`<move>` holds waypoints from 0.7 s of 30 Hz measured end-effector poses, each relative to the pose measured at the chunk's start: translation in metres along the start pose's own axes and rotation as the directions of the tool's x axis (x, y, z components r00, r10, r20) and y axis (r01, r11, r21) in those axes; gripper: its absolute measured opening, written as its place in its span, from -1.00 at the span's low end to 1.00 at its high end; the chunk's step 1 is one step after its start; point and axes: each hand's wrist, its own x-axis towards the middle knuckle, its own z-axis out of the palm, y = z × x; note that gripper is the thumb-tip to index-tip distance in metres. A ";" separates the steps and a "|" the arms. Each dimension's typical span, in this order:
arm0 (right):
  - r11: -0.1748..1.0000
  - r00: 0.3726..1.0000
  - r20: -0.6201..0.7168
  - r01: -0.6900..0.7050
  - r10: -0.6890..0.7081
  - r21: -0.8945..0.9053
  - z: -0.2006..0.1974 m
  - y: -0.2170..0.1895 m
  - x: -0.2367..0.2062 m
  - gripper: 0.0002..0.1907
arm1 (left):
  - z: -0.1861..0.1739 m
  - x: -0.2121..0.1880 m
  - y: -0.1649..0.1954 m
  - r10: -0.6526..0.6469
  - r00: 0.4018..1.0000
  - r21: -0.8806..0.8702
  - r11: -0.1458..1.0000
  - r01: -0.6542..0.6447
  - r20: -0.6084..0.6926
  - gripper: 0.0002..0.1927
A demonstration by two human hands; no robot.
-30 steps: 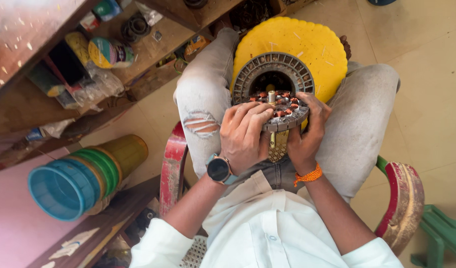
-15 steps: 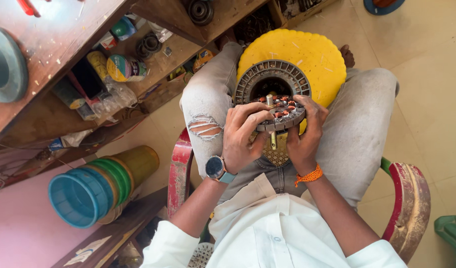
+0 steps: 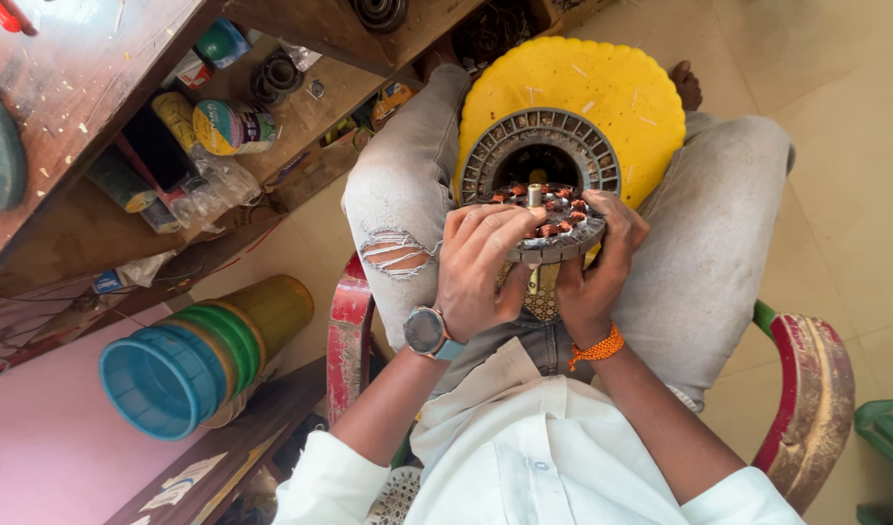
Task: The person sits with an electric motor armature on their lap and fits small white insulation pieces into the slots between the copper windings, pressing each piece in by hand. They use scissors to cut the small pieces from a sheet and use a screwdriver to work on the armature, repeating the fitting process around the rotor.
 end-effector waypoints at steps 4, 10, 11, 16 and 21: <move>1.000 1.000 0.018 -0.015 0.015 0.004 0.000 -0.002 0.000 -0.61 | 0.001 0.002 -0.001 0.070 0.997 0.051 0.996 -0.069 -0.021 -0.54; 1.000 0.999 0.034 -0.022 0.021 0.017 0.000 -0.003 0.002 -0.58 | 0.002 0.004 -0.001 0.067 0.996 0.067 0.996 -0.063 -0.054 -0.62; 0.999 0.999 0.034 -0.024 0.023 0.027 0.000 -0.003 0.002 -0.58 | 0.002 0.004 -0.001 0.068 0.996 0.079 0.995 -0.063 -0.062 -0.62; 0.998 0.998 0.039 -0.052 0.051 0.034 0.001 -0.007 0.000 -0.52 | 0.003 0.000 -0.001 0.061 0.995 0.158 0.986 -0.048 -0.076 -0.59; 1.000 1.000 0.012 0.007 -0.007 0.022 0.001 -0.007 0.003 -0.54 | 0.003 -0.005 0.002 0.036 0.998 0.164 0.986 -0.026 -0.059 -0.57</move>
